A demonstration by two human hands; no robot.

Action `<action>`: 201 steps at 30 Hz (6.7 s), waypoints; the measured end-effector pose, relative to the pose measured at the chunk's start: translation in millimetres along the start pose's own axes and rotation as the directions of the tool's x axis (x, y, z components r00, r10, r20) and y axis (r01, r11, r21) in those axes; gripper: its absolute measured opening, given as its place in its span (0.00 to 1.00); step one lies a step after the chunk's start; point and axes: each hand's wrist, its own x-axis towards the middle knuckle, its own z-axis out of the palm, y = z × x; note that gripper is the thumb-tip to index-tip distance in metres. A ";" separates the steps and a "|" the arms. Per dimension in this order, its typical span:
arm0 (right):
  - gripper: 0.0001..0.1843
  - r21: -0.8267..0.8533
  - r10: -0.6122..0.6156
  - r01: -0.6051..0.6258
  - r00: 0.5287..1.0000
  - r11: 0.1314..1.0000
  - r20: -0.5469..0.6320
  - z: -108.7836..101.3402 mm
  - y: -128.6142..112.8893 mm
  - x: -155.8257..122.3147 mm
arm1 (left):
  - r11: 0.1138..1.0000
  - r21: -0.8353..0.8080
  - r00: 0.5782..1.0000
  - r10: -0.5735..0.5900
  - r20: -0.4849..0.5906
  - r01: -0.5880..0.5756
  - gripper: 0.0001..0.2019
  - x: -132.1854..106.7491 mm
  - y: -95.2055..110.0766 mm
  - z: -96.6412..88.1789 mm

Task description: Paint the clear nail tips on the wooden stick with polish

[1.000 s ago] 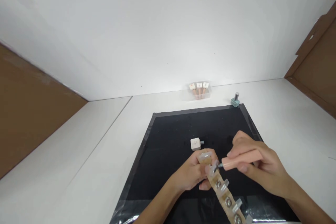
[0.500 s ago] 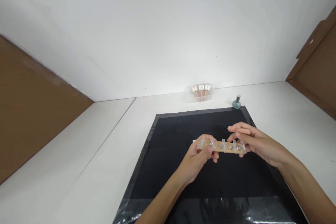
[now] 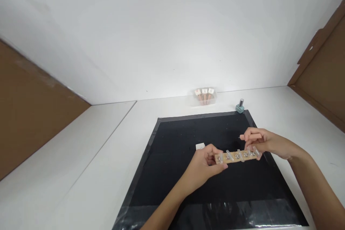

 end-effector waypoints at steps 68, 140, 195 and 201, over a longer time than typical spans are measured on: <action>0.16 -0.456 -0.397 0.357 0.918 0.816 0.008 50.1 5.4 32.0 | 0.703 0.709 0.973 -0.196 0.119 0.055 0.08 6.7 -1.8 -42.6; 0.14 -0.738 -0.891 0.620 0.451 0.267 0.057 85.5 -20.3 -8.8 | 0.961 0.000 0.948 0.274 -0.164 -0.278 0.31 -8.6 24.8 -34.5; 0.12 -0.438 -0.245 0.077 0.907 0.896 -0.343 46.3 83.4 -57.3 | 0.773 0.621 0.987 0.161 0.004 -0.128 0.13 4.5 -4.2 -43.9; 0.08 -0.439 -0.346 0.158 0.854 0.884 -0.389 49.2 76.4 -60.3 | 0.702 0.701 0.986 0.165 0.011 -0.126 0.24 -5.1 3.4 -46.9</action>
